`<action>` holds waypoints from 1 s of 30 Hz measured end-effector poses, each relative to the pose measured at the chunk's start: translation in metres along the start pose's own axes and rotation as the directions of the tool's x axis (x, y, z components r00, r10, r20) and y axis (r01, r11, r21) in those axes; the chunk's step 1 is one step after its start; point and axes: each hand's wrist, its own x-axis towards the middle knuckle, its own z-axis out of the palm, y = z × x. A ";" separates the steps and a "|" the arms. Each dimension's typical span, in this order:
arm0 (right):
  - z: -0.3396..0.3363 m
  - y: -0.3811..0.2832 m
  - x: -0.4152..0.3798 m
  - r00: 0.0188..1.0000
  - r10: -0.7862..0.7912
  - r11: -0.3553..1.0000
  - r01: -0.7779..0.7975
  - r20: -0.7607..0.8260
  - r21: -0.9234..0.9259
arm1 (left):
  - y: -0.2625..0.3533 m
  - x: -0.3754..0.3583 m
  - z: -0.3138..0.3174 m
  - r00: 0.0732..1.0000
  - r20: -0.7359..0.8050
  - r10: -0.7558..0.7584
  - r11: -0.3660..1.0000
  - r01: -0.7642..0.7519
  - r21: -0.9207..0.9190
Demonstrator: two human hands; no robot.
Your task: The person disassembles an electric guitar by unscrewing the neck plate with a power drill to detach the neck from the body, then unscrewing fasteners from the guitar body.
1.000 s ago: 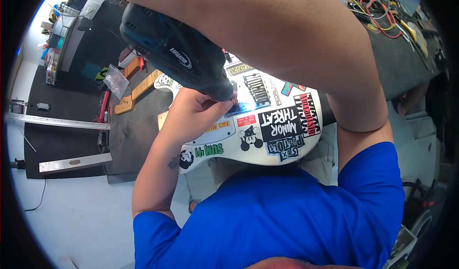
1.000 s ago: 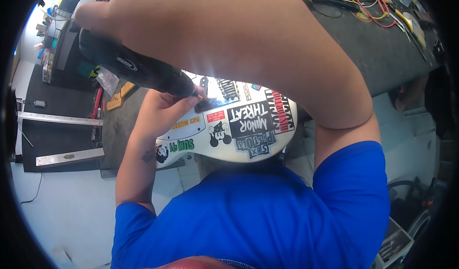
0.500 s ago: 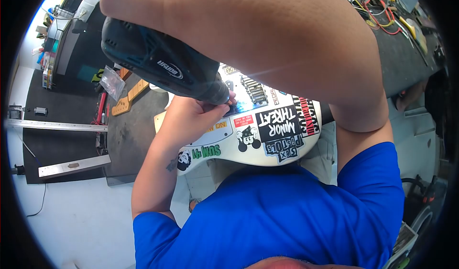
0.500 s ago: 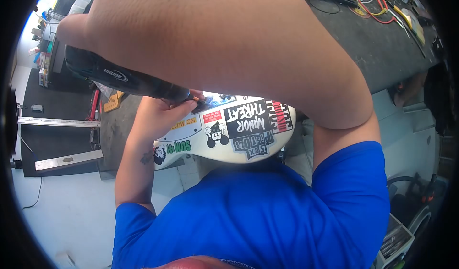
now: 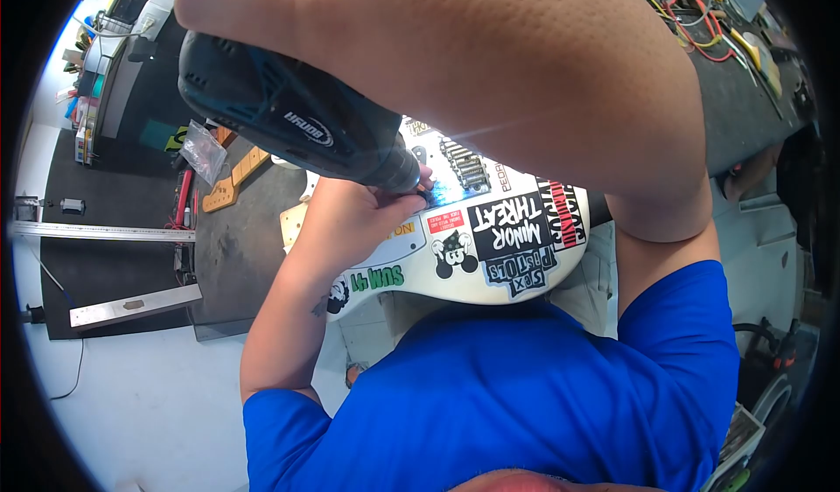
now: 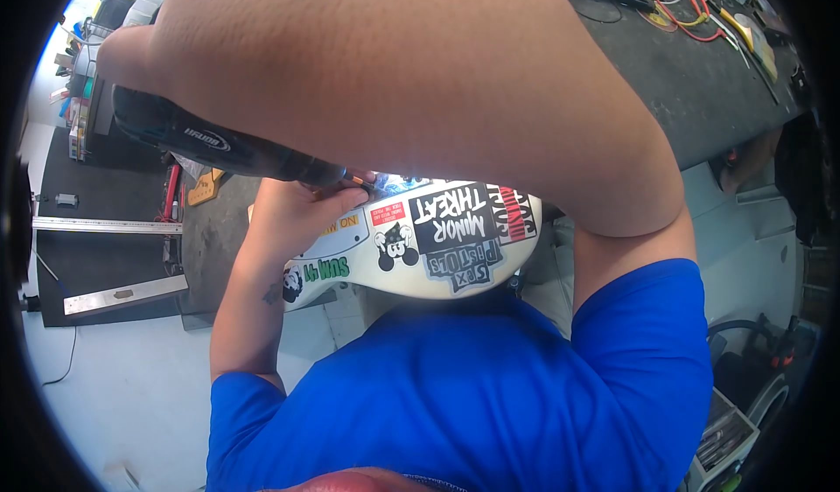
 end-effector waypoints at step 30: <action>0.002 0.002 0.000 1.000 0.004 1.000 -0.004 -0.006 0.010 | 0.004 0.001 0.001 0.999 -0.015 -0.037 0.998 0.038 0.055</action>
